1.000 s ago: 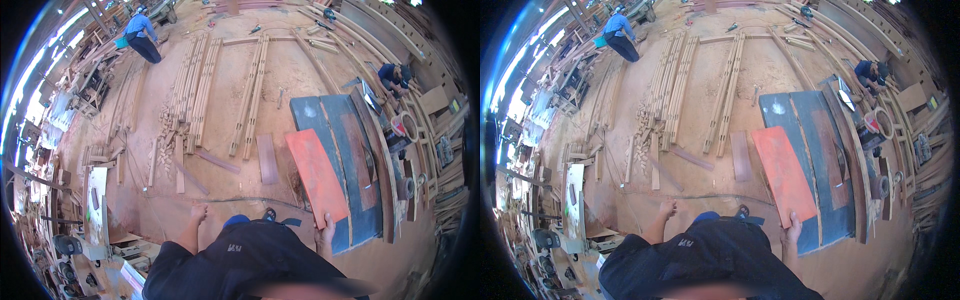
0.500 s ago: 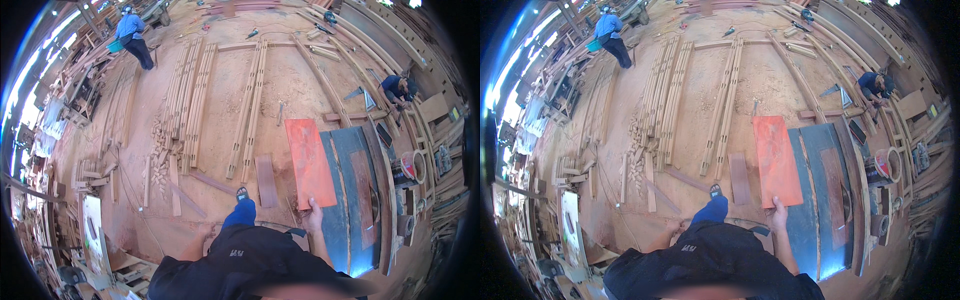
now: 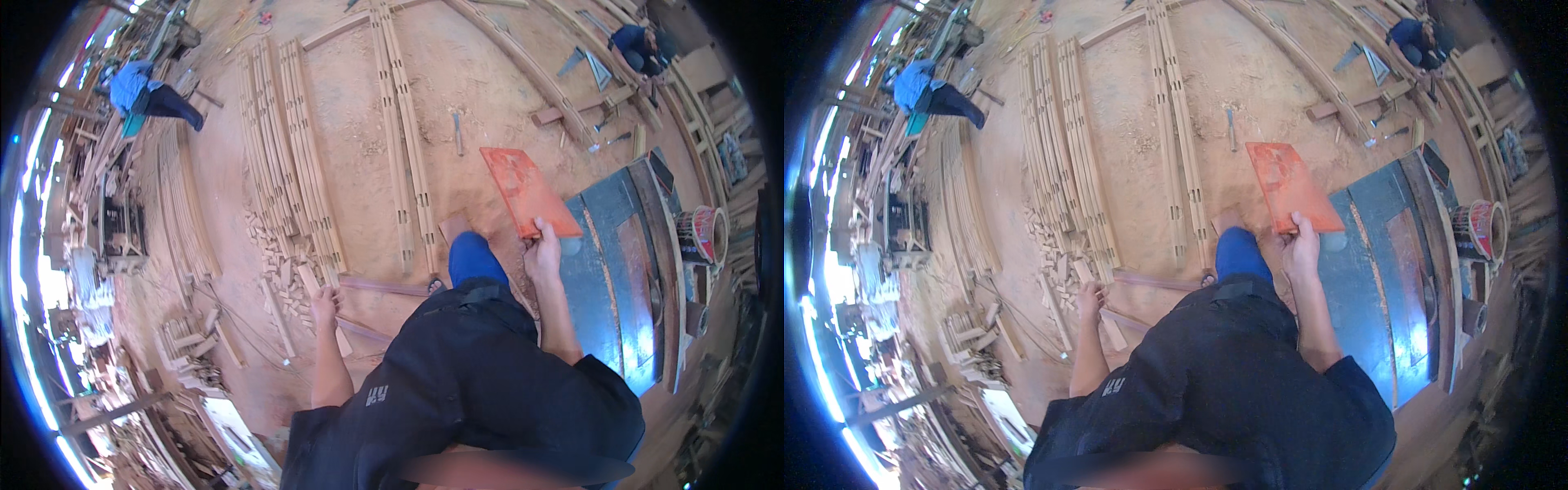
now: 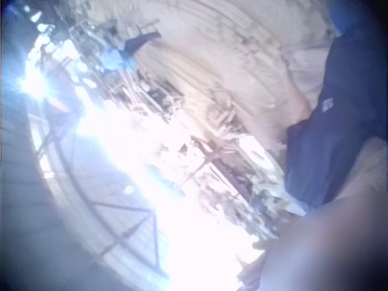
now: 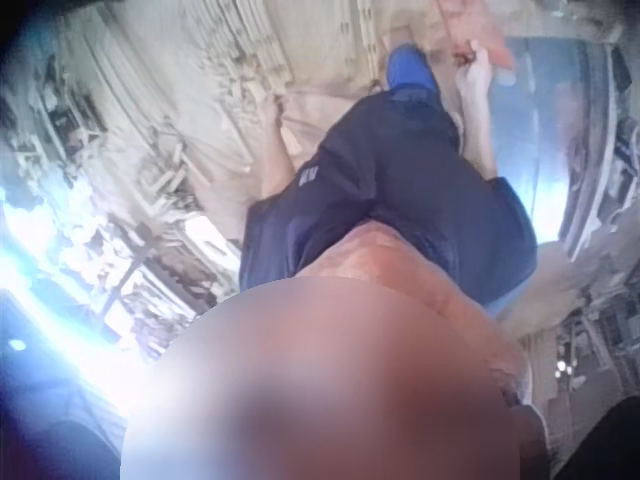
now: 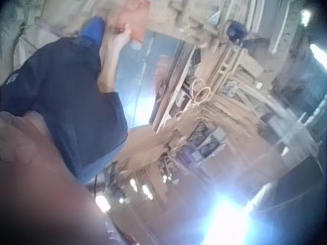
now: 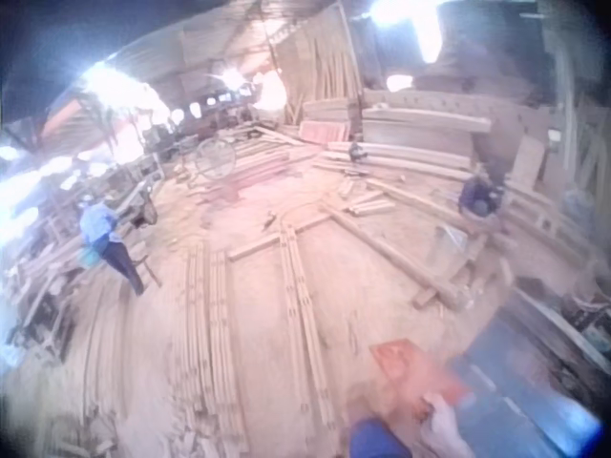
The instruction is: The person picks up and inspects several reddish-brown wooden planks in a workshop. They lift, turn, and compare the planks by hand, then place them on a workbench and the floor. The person walks around the area, handling additional planks and moving them between locations.
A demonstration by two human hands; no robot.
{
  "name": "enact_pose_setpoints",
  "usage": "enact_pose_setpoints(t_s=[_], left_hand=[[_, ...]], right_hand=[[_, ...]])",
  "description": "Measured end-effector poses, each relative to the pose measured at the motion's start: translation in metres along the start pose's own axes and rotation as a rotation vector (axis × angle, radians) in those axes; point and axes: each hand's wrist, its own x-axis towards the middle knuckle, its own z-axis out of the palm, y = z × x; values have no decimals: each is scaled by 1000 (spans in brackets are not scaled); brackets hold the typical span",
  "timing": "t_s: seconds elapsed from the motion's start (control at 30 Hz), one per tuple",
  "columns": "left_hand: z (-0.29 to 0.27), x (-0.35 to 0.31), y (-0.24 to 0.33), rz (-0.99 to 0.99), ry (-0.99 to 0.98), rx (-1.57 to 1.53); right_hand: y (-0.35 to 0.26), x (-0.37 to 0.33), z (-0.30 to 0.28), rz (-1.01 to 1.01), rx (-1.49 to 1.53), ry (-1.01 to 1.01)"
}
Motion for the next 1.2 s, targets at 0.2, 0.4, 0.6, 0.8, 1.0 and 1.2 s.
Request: enact_pose_setpoints(t_s=[0.2,0.4,0.6,0.8,1.0,1.2], left_hand=[[47,28,16,-201,-210,380],[121,55,77,-352,-595,633],[150,172,240,-23,-663,940],[237,222,400,25,-289,351],[268,222,391,-394,-522,758],[293,279,386,-427,-700,844]], right_hand=[[14,136,52,151,57,203],[60,348,58,344,158,470],[61,431,18,375,77,614],[90,407,-72,480,-653,569],[51,439,-2,478,-608,481],[-15,539,197,402,-508,298]])
